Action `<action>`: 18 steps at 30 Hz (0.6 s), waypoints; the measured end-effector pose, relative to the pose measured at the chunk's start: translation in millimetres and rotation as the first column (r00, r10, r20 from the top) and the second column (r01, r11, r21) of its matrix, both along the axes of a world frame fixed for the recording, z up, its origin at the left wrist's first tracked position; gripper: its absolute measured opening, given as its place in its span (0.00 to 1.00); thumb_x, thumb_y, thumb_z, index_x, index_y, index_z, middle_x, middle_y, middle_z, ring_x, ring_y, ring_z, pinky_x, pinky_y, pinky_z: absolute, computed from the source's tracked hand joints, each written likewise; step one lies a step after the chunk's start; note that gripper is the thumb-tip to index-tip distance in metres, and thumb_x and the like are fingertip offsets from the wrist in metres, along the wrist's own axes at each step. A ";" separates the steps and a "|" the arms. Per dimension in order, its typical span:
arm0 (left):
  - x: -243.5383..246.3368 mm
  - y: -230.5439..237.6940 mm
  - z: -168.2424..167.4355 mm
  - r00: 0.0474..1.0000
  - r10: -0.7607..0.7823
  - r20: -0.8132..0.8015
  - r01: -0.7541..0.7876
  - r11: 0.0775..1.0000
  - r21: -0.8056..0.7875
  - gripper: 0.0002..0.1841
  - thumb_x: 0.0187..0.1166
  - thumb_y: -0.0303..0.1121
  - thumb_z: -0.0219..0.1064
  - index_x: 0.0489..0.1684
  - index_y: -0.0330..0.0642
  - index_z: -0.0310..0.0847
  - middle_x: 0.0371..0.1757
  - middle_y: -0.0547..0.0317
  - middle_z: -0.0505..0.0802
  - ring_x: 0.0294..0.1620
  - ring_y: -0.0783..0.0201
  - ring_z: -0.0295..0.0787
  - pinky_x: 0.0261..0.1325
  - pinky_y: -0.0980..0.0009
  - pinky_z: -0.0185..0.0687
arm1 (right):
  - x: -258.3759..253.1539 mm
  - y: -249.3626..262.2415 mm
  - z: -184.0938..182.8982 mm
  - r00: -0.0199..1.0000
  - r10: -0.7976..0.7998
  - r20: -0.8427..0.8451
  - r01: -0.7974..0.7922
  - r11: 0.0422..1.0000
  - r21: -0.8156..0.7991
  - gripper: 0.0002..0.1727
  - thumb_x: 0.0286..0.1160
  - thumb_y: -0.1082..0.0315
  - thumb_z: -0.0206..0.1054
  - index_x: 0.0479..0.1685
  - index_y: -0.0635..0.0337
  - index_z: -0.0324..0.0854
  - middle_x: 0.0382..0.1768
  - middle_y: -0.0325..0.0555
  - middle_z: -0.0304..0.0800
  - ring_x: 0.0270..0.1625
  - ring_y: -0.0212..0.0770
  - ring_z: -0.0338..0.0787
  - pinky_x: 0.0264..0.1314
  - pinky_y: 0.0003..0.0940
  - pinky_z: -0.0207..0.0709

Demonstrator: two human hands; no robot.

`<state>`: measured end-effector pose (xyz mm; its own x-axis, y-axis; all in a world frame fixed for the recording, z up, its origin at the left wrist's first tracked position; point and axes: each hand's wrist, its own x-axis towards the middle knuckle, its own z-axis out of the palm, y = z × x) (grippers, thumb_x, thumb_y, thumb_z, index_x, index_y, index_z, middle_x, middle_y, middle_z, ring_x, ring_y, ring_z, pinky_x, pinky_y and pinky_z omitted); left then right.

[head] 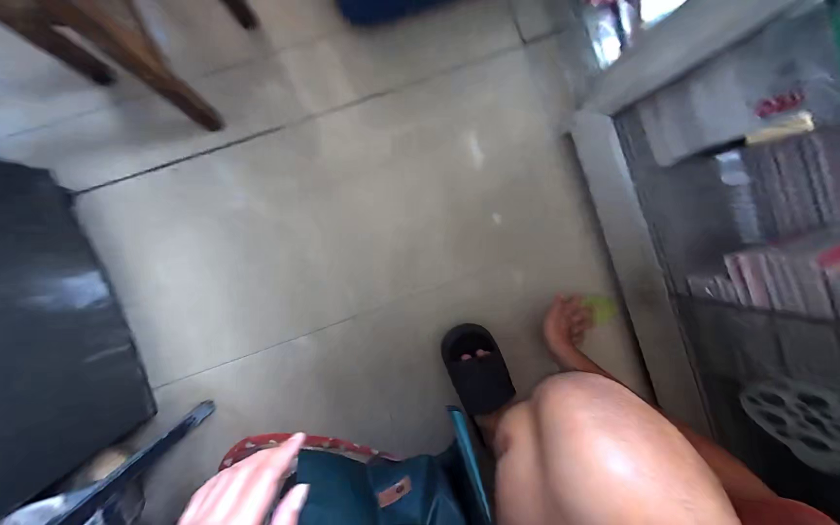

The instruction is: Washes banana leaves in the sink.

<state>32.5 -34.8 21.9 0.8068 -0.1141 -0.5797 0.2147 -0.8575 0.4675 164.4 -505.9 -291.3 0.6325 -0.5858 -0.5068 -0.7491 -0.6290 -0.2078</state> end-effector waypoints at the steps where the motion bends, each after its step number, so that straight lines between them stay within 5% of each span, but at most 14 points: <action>1: 1.0 -7.8 6.1 1.000 -0.012 0.028 0.013 1.000 -0.017 0.23 0.90 0.42 0.57 0.76 0.38 0.79 0.67 0.42 0.90 0.69 0.42 0.87 0.75 0.41 0.75 | 22.2 13.3 -9.5 0.956 0.284 0.081 -0.278 0.958 -0.077 0.44 0.91 0.37 0.36 0.97 0.57 0.41 0.94 0.72 0.29 0.94 0.78 0.31 0.86 0.83 0.31; 3: -4.9 -18.9 20.7 0.997 0.000 0.083 0.004 0.999 -0.045 0.22 0.89 0.42 0.59 0.75 0.40 0.80 0.66 0.45 0.91 0.69 0.45 0.88 0.76 0.42 0.74 | 59.4 47.7 -24.3 0.675 0.706 0.214 -0.693 0.706 -0.142 0.42 0.88 0.33 0.37 0.96 0.48 0.54 0.95 0.65 0.42 0.95 0.74 0.37 0.87 0.82 0.30; 5: -18.1 -20.4 32.9 0.988 0.066 0.141 -0.061 0.997 -0.039 0.21 0.89 0.41 0.60 0.74 0.41 0.82 0.65 0.46 0.92 0.67 0.46 0.89 0.76 0.42 0.75 | 91.2 101.2 -30.4 0.226 0.934 0.278 -0.960 0.262 -0.102 0.35 0.90 0.38 0.40 0.92 0.37 0.62 0.94 0.53 0.54 0.95 0.66 0.47 0.87 0.78 0.42; 8: -37.1 -13.7 41.2 0.973 0.159 0.165 -0.161 0.987 0.000 0.22 0.89 0.43 0.58 0.76 0.43 0.80 0.66 0.47 0.92 0.68 0.47 0.88 0.78 0.44 0.73 | 129.8 187.2 -9.5 -0.379 0.867 0.323 -0.900 -0.426 0.089 0.23 0.83 0.67 0.61 0.76 0.42 0.82 0.83 0.47 0.76 0.85 0.61 0.70 0.79 0.68 0.67; 10: -45.9 -5.5 37.9 0.961 0.221 0.166 -0.227 0.974 0.021 0.23 0.90 0.44 0.58 0.77 0.46 0.80 0.65 0.48 0.92 0.68 0.47 0.88 0.77 0.45 0.74 | 155.2 259.4 11.9 -0.585 0.780 0.223 -0.725 -0.626 0.288 0.16 0.74 0.74 0.68 0.59 0.52 0.91 0.67 0.53 0.87 0.72 0.63 0.82 0.71 0.67 0.76; 12: -48.0 11.6 18.2 0.945 0.291 0.147 -0.299 0.954 0.031 0.23 0.88 0.45 0.58 0.78 0.50 0.80 0.65 0.53 0.92 0.67 0.51 0.88 0.75 0.46 0.77 | 169.7 333.0 62.2 -0.616 0.780 0.108 -0.686 -0.599 0.412 0.13 0.76 0.70 0.69 0.55 0.53 0.92 0.56 0.54 0.93 0.62 0.60 0.90 0.65 0.70 0.79; 15: -43.3 49.8 -9.4 0.879 0.473 0.054 -0.471 0.881 -0.050 0.20 0.89 0.43 0.57 0.74 0.50 0.82 0.66 0.55 0.92 0.69 0.58 0.88 0.78 0.51 0.77 | 145.2 410.3 210.7 -0.391 0.906 0.161 -0.725 -0.411 0.552 0.16 0.85 0.65 0.63 0.65 0.55 0.87 0.56 0.57 0.93 0.57 0.57 0.92 0.65 0.65 0.80; 16: -43.9 56.5 -7.2 0.815 0.577 0.055 -0.567 0.813 -0.131 0.19 0.90 0.41 0.56 0.71 0.46 0.84 0.66 0.53 0.92 0.69 0.60 0.88 0.79 0.56 0.78 | 129.0 418.7 261.8 -0.278 0.934 0.225 -0.701 -0.357 0.618 0.17 0.88 0.62 0.60 0.68 0.55 0.85 0.57 0.57 0.92 0.56 0.55 0.93 0.65 0.61 0.82; 18: -53.0 52.0 17.3 0.560 0.828 0.028 -0.759 0.527 -0.381 0.19 0.91 0.37 0.55 0.66 0.34 0.83 0.61 0.46 0.92 0.63 0.58 0.90 0.73 0.58 0.83 | 87.5 414.0 360.4 -0.004 0.931 0.365 -0.564 -0.303 0.768 0.22 0.88 0.53 0.62 0.70 0.58 0.82 0.59 0.55 0.90 0.59 0.49 0.91 0.68 0.53 0.82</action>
<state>-20.5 17.2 39.2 0.7303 0.4965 -0.4692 0.6169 -0.1845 0.7651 252.0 -91.9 69.1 -0.0900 0.8696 -0.4855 0.1862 -0.4642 -0.8659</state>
